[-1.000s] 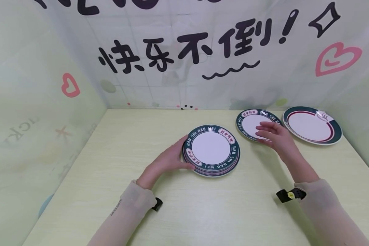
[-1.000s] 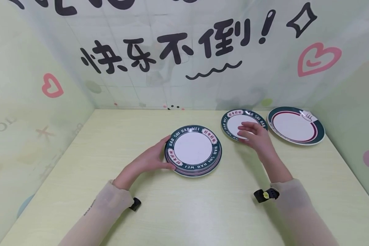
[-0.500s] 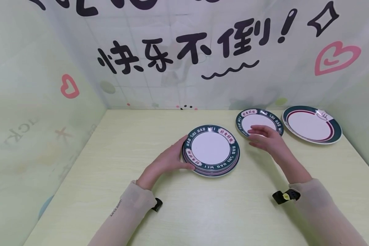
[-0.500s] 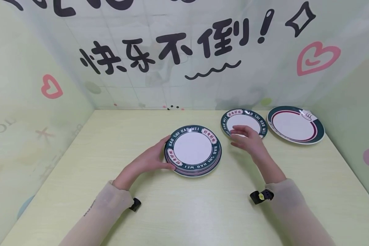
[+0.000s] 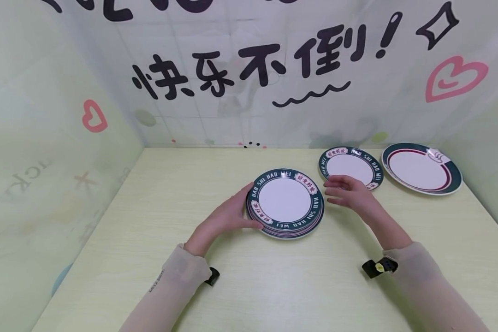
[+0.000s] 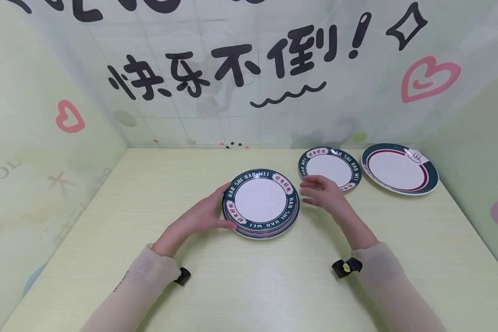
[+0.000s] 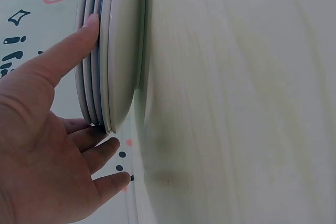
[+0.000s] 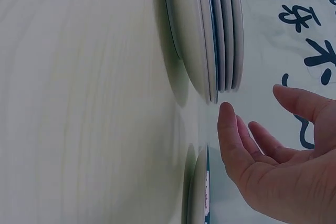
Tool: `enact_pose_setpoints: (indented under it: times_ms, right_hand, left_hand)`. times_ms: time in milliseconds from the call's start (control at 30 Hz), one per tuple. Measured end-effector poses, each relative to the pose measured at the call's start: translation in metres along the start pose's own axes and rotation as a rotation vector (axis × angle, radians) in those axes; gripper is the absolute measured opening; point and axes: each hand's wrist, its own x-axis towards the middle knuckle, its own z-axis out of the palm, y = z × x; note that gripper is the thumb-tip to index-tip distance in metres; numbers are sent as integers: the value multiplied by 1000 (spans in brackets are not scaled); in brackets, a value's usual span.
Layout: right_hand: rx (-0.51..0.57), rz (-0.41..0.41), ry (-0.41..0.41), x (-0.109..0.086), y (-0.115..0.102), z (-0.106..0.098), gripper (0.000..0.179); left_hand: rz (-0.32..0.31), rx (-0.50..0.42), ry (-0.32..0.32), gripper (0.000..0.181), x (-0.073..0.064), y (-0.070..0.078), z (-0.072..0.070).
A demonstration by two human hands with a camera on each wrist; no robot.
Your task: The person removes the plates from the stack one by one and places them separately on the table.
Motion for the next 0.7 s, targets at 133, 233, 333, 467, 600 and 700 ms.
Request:
enact_pose_setpoints:
  times_ms: [133,233,333,467,600,700]
  right_hand:
    - [-36,7,-23,1,1,3,58]
    - [-64,10,-23,1,1,5,57]
    - [-92,11,-24,1,0,6,56]
    - [-130,7,-26,3,1,9,55]
    - [-230,-14,-18,7,4,12,55]
    - [-327,-32,0,9,4,15,55]
  left_hand:
    - [-2,-1,2,120,0,1,0]
    - [-4,-8,1,120,0,2,0]
    - [-3,-13,0,120,1,1,1]
    - [3,-14,1,119,2,1,1]
    - [6,-4,4,120,2,0,1]
    - [9,2,6,121,2,-1,0]
